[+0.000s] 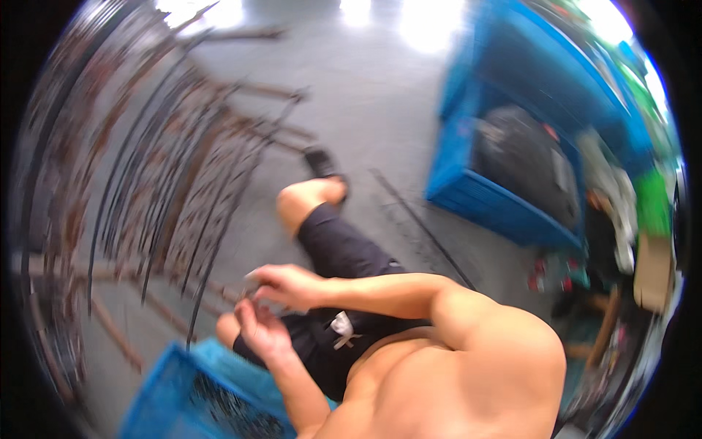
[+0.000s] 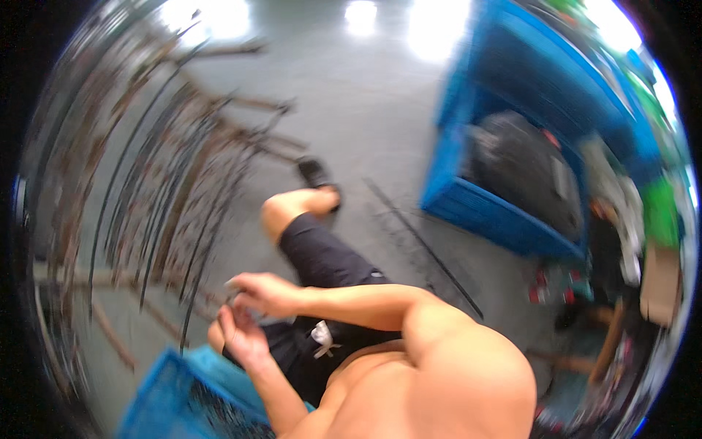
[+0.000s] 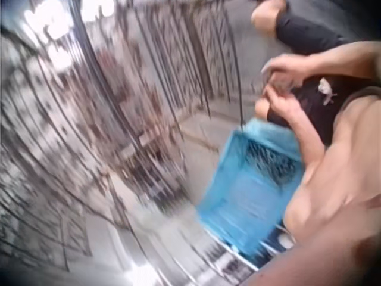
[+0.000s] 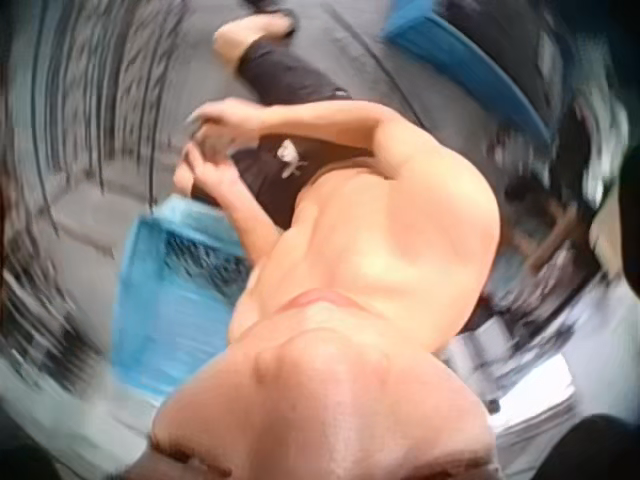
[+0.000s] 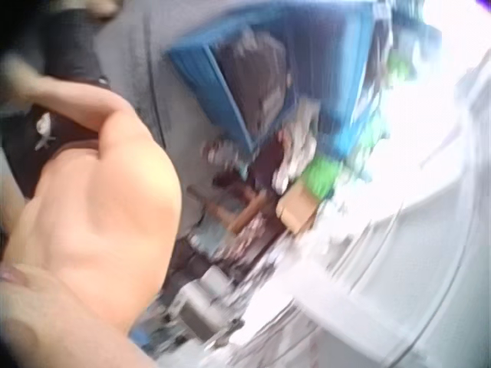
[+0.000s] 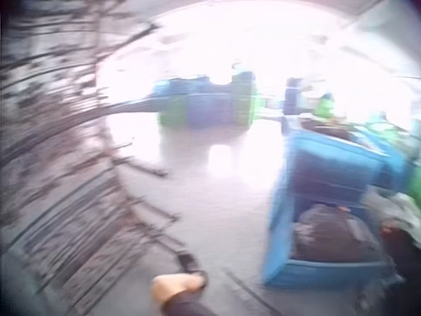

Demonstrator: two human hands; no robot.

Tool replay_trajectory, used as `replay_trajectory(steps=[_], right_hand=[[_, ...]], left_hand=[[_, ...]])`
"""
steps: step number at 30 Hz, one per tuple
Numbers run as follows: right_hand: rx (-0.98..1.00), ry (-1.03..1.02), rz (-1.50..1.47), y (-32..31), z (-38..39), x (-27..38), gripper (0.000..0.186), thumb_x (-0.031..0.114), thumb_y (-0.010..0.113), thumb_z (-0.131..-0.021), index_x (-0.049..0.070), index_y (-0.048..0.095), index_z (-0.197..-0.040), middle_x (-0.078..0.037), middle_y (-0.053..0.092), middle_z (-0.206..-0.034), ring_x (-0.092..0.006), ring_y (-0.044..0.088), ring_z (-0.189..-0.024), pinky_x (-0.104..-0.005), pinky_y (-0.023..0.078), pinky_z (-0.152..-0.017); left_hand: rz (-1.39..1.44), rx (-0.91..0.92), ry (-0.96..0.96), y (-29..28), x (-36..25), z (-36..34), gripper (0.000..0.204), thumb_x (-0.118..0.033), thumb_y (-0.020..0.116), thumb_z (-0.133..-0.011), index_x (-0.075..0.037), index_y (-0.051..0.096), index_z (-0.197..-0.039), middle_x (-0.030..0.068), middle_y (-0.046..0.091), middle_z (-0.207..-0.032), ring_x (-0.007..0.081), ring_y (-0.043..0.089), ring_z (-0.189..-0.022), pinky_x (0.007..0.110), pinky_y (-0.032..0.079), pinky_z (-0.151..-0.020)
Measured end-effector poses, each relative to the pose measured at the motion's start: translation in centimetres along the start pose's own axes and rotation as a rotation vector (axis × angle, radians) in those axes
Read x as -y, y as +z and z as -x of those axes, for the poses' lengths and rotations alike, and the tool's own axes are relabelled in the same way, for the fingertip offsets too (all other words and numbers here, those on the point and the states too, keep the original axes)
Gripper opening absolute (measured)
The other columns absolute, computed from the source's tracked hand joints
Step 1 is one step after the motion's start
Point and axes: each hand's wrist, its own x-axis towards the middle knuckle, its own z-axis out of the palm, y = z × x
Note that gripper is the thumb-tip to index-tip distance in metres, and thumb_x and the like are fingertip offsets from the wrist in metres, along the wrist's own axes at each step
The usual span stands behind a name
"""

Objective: The person sits on the floor and repeatedly picks up eyeglasses from a blue basket, then hangs them on a multi-tiered metal rack. The person continues this process for the duration of the clip.

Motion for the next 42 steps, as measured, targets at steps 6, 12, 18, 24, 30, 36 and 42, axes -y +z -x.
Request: replay_trajectory(steps=[6,12,18,24,30,36,42], right_hand=[[-0.212,0.01,-0.13,-4.3,-5.3,1.3,0.023,0.018,0.053,-0.091,0.005,0.059,-0.108,0.001,0.054,-0.071,-0.007,0.048,-0.057,-0.0215,0.042,-0.051],[-0.95,-0.254,-0.328,-20.2,-15.0,1.7,0.015,0.013,0.047,-0.09,0.003,0.055,-0.083,-0.001,0.046,-0.058,-0.0081,0.039,-0.041,-0.0229,0.032,-0.037],[-0.809,-0.037,-0.454,-21.8,-18.2,-2.0,0.01,0.012,0.051,-0.088,0.004,0.057,-0.085,0.0,0.044,-0.056,-0.0104,0.041,-0.042,-0.0244,0.031,-0.036],[-0.727,-0.08,-0.48,-21.2,-18.5,-2.6,0.015,0.011,0.051,-0.087,0.001,0.059,-0.095,0.0,0.044,-0.056,-0.0096,0.04,-0.042,-0.0237,0.03,-0.036],[-0.74,-0.053,-0.44,-20.6,-19.2,-2.0,0.014,0.01,0.049,-0.088,0.002,0.059,-0.093,0.002,0.044,-0.057,-0.0065,0.035,-0.04,-0.0218,0.027,-0.034],[-0.777,-0.054,-0.341,-20.0,-19.2,-2.0,0.015,0.01,0.048,-0.088,0.002,0.059,-0.096,0.002,0.043,-0.056,-0.006,0.033,-0.039,-0.0217,0.026,-0.033],[-0.817,-0.077,-0.306,-19.1,-19.5,-2.2,0.016,0.011,0.047,-0.089,0.003,0.059,-0.097,0.004,0.041,-0.054,-0.0059,0.033,-0.039,-0.0213,0.027,-0.034]], left_hand=[[-0.239,-0.141,0.292,-8.4,-5.6,-0.5,0.021,-0.02,0.058,-0.086,-0.005,0.055,-0.101,0.0041,0.058,-0.097,0.0139,0.054,-0.09,0.028,0.045,-0.076],[-1.736,-1.424,0.147,-31.9,-13.6,0.1,0.046,-0.033,0.065,-0.078,-0.006,0.052,-0.113,0.0173,0.052,-0.117,0.0359,0.05,-0.106,0.048,0.039,-0.09],[-1.452,-1.283,-0.54,-41.9,-6.7,1.1,0.052,-0.033,0.056,-0.084,-0.012,0.04,-0.13,0.0161,0.046,-0.125,0.0353,0.043,-0.115,0.048,0.036,-0.095],[-1.507,-1.122,-0.591,-43.5,-6.9,0.0,0.049,-0.032,0.055,-0.085,-0.01,0.043,-0.127,0.0171,0.048,-0.12,0.0353,0.045,-0.109,0.047,0.038,-0.09],[-1.518,-1.018,-0.608,-44.6,-7.9,-0.8,0.046,-0.031,0.055,-0.085,-0.008,0.046,-0.123,0.0181,0.051,-0.116,0.0353,0.048,-0.104,0.046,0.04,-0.086],[-1.537,-0.923,-0.603,-46.4,-8.7,-1.9,0.043,-0.03,0.055,-0.085,-0.006,0.049,-0.12,0.0191,0.053,-0.111,0.0353,0.051,-0.098,0.044,0.041,-0.082],[-1.545,-0.841,-0.599,-48.2,-8.9,-3.1,0.041,-0.029,0.054,-0.085,-0.004,0.051,-0.117,0.0201,0.055,-0.106,0.0352,0.053,-0.092,0.043,0.043,-0.077]])
